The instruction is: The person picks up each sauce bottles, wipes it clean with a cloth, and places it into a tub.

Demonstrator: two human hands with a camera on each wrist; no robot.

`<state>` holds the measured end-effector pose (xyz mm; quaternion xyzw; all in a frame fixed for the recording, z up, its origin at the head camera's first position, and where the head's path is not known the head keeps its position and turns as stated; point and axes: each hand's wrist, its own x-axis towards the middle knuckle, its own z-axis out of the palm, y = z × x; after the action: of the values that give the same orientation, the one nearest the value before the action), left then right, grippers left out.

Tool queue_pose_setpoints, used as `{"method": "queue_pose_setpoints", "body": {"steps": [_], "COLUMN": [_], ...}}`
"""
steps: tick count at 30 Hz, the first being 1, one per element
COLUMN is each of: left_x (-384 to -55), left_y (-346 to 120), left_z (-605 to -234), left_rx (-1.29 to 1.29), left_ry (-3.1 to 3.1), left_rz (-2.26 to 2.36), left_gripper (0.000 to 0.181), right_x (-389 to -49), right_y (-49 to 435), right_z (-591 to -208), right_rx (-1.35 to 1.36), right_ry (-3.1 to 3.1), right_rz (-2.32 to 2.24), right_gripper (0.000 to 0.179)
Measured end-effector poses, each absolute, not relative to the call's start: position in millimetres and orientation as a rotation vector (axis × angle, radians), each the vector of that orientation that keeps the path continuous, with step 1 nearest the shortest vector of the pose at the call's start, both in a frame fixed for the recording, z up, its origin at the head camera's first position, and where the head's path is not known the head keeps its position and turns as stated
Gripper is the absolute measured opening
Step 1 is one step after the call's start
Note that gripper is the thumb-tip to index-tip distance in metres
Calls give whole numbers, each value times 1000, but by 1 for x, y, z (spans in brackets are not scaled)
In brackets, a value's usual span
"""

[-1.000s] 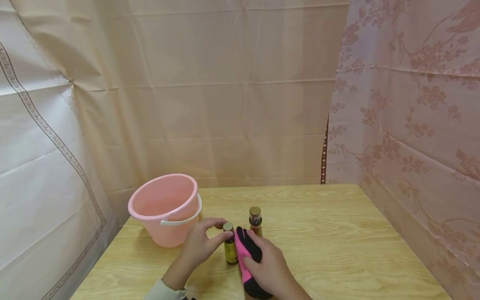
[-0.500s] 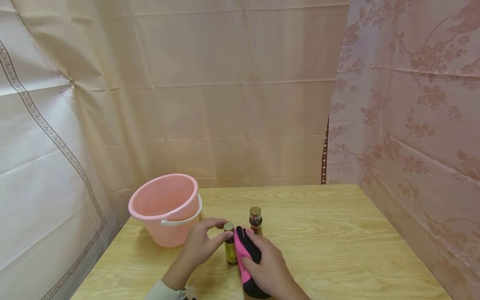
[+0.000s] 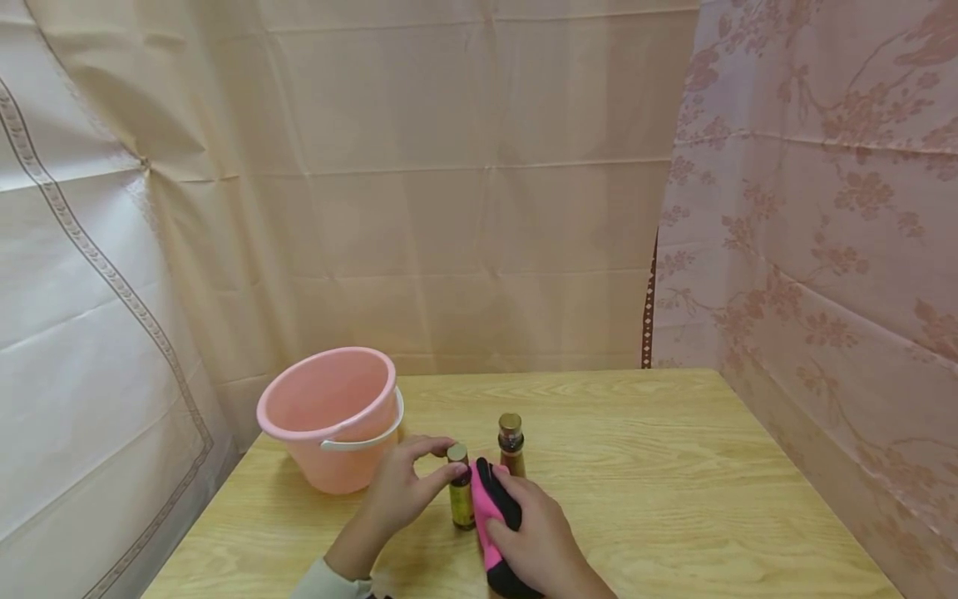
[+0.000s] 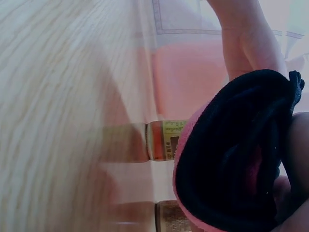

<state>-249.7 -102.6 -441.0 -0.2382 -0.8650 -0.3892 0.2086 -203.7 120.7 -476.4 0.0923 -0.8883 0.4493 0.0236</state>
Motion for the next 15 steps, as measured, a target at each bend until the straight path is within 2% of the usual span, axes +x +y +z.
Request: {"method": "queue_pose_setpoints", "body": {"steps": [15], "left_x": [-249], "left_y": [-102], "left_z": [-441], "left_rx": [-650], "left_ry": [-2422], "left_rz": [-1116], "left_gripper": [29], "right_x": [-207], "right_y": [123], "right_z": [-488], "right_rx": [355], "right_ry": [-2839], "right_rz": [1331], "right_gripper": [68]}}
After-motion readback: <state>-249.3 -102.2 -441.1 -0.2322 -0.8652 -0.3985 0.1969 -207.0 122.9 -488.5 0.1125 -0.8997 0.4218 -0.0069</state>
